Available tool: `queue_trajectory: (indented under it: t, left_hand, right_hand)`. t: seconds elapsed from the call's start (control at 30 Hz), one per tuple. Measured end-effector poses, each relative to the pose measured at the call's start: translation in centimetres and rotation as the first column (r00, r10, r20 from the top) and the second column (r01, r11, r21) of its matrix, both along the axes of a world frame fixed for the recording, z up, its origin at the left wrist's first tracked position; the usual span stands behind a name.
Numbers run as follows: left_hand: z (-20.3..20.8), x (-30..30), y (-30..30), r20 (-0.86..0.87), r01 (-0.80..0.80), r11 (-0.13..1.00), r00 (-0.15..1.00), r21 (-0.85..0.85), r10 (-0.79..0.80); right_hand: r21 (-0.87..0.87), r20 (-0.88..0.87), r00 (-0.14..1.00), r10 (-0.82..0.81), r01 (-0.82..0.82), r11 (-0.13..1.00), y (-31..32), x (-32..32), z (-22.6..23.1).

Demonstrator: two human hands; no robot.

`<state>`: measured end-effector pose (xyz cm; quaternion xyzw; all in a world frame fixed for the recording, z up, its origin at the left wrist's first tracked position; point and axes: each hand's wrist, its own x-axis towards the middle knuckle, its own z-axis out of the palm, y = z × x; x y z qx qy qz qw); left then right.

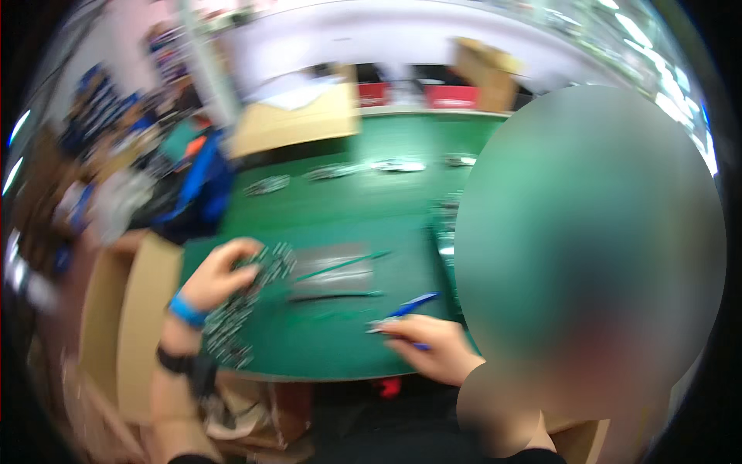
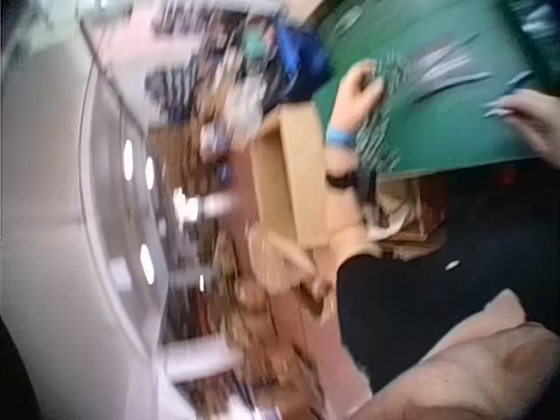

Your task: Cutting and assembling printed circuit boards on a factory line.

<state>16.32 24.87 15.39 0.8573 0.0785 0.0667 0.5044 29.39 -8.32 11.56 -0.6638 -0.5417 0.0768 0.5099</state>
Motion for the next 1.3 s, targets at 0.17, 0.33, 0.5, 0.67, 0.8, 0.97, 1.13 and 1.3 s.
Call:
queue_trajectory:
  t: [0.17, 0.33, 0.5, 0.67, 0.8, 0.97, 1.13, 1.3]
  left_hand:
    - [-1.6, -3.9, 7.2, -0.019, -0.291, 0.946, 0.955, 0.146, 0.296]
    - [-5.0, -7.0, 11.1, -0.149, -0.307, 0.894, 0.917, 0.327, 0.37]
    - [-6.4, -6.5, 11.3, -0.255, -0.391, 0.907, 0.872, 0.155, 0.419]
    - [-6.6, -5.5, 9.7, -0.223, -0.425, 0.889, 0.862, 0.171, 0.455]
    - [-6.6, -4.6, 8.5, -0.014, -0.397, 0.723, 0.872, 0.566, 0.49]
    - [-6.5, -5.4, 8.0, 0.008, -0.443, 0.671, 0.838, 0.594, 0.546]
    - [-7.3, -5.3, 8.3, 0.005, -0.347, 0.6, 0.868, 0.721, 0.496]
    - [-6.0, -5.4, 4.6, 0.247, -0.479, 0.444, 0.839, 0.757, 0.484]
  right_hand:
    - [-0.126, 0.0, 0.989, -0.147, 0.146, 0.981, -4.1, -1.0, 1.1]
    - [-0.077, 0.017, 0.983, -0.181, 0.182, 0.98, -4.2, -1.6, 1.4]
    - [0.008, 0.185, 0.931, -0.314, 0.318, 0.948, -4.5, -0.3, 2.6]
    - [0.02, 0.43, 0.742, -0.515, 0.562, 0.827, -5.9, 3.3, 2.9]
    - [0.037, 0.558, 0.529, -0.639, 0.754, 0.656, -5.5, 5.8, 2.2]
    - [-0.226, 0.623, 0.518, -0.586, 0.837, 0.498, -2.6, 6.4, 1.3]
    - [-0.372, 0.631, 0.521, -0.575, 0.853, 0.365, -1.5, 7.1, 0.7]
    - [-0.376, 0.561, 0.554, -0.615, 0.832, 0.407, -1.1, 7.3, 0.9]
